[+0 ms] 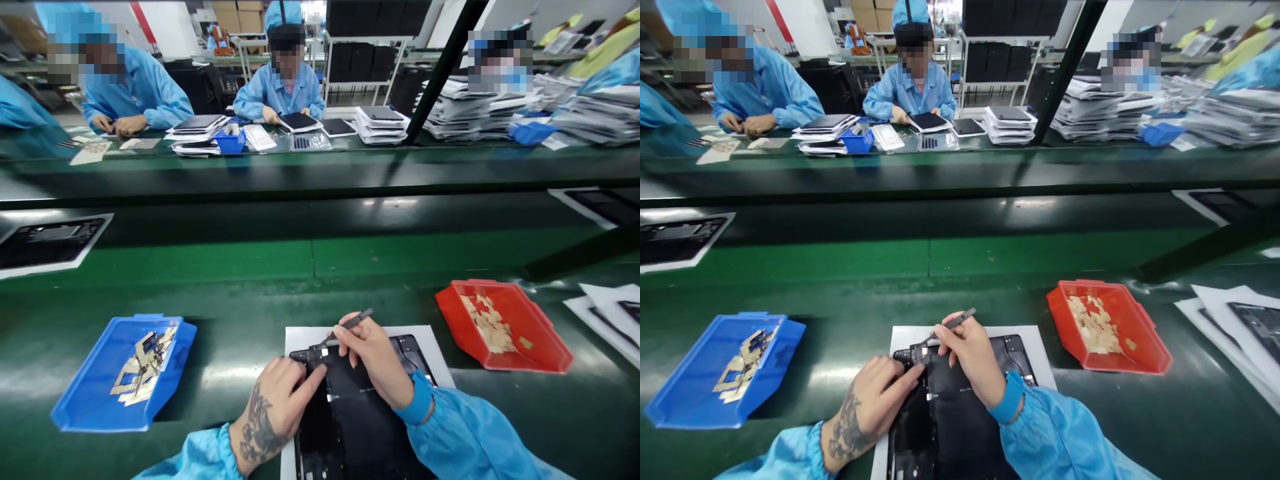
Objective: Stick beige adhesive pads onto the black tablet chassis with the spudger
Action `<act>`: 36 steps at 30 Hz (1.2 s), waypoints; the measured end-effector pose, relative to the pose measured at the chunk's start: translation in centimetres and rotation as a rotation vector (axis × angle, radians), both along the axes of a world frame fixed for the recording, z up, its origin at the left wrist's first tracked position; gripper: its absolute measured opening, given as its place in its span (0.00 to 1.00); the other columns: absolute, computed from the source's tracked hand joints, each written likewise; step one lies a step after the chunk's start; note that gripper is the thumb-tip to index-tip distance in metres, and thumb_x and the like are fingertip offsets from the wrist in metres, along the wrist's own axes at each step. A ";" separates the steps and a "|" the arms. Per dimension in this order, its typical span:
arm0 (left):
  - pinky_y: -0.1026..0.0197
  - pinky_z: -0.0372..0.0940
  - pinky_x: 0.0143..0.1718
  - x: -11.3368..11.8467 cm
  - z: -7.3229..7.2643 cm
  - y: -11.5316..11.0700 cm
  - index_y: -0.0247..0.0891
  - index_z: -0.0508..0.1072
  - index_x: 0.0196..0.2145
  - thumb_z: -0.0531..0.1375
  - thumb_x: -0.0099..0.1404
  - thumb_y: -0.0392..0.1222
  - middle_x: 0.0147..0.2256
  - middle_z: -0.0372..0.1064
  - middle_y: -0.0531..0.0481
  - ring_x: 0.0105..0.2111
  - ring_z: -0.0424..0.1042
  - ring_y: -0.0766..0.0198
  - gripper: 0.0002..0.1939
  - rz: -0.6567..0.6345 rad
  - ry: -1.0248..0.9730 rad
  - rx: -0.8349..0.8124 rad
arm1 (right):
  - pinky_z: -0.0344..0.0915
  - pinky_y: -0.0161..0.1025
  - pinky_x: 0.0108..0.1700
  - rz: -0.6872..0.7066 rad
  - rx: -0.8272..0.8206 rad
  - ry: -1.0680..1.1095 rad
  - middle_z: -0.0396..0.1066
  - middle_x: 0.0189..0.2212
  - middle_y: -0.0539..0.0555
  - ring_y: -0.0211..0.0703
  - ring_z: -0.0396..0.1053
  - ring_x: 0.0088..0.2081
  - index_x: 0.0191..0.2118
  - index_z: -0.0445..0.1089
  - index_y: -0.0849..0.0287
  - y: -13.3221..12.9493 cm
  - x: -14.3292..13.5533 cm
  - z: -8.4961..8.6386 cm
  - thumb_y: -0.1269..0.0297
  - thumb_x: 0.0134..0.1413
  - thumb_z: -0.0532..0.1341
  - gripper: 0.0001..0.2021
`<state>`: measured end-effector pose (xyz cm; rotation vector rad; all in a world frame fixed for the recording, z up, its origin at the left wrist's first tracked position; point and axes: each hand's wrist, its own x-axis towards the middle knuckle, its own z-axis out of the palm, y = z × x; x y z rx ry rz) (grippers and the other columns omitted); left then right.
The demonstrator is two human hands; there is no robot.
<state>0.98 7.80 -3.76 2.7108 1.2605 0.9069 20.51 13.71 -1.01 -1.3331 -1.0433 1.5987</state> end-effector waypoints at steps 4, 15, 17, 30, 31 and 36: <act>0.61 0.52 0.24 0.2 0.0 0.0 0.35 0.71 0.45 0.52 0.67 0.33 0.24 0.63 0.50 0.24 0.60 0.64 0.11 -0.024 0.020 0.043 | 0.56 0.27 0.17 0.051 0.038 -0.075 0.66 0.18 0.47 0.32 0.61 0.18 0.37 0.62 0.61 -0.2 0.0 -0.4 0.56 0.51 0.64 0.16; 0.62 0.54 0.21 0.3 0.1 0.4 0.34 0.71 0.45 0.51 0.67 0.32 0.22 0.62 0.51 0.21 0.62 0.64 0.11 -0.073 0.024 0.004 | 0.59 0.29 0.18 0.116 0.139 -0.170 0.65 0.19 0.47 0.37 0.66 0.22 0.37 0.62 0.60 -0.3 0.3 -1.0 0.56 0.53 0.62 0.14; 0.62 0.54 0.21 0.4 0.2 0.4 0.34 0.70 0.44 0.52 0.67 0.32 0.22 0.62 0.51 0.22 0.62 0.64 0.11 -0.076 0.011 -0.009 | 0.59 0.29 0.18 0.127 0.149 -0.178 0.65 0.20 0.48 0.37 0.67 0.22 0.37 0.62 0.60 -0.3 0.3 -0.9 0.56 0.53 0.62 0.13; 0.61 0.58 0.23 0.4 0.8 0.0 0.32 0.70 0.41 0.51 0.67 0.32 0.24 0.64 0.49 0.23 0.64 0.63 0.10 -0.041 -0.028 -0.140 | 0.60 0.33 0.22 0.146 0.199 -0.255 0.66 0.20 0.48 0.38 0.68 0.23 0.34 0.63 0.59 -0.5 -0.3 -0.6 0.58 0.53 0.61 0.10; 0.61 0.58 0.23 0.4 0.9 0.0 0.32 0.70 0.41 0.50 0.67 0.32 0.24 0.64 0.49 0.23 0.64 0.63 0.10 -0.036 -0.030 -0.137 | 0.60 0.33 0.22 0.143 0.201 -0.258 0.66 0.20 0.48 0.38 0.68 0.23 0.34 0.63 0.59 -0.5 -0.3 -0.6 0.58 0.53 0.61 0.10; 0.61 0.58 0.24 0.5 1.0 -0.1 0.33 0.70 0.40 0.50 0.67 0.32 0.24 0.65 0.49 0.23 0.64 0.63 0.10 -0.017 -0.026 -0.153 | 0.61 0.33 0.22 0.137 0.199 -0.266 0.67 0.20 0.48 0.38 0.68 0.22 0.34 0.64 0.59 -0.5 -0.3 -0.6 0.58 0.53 0.61 0.10</act>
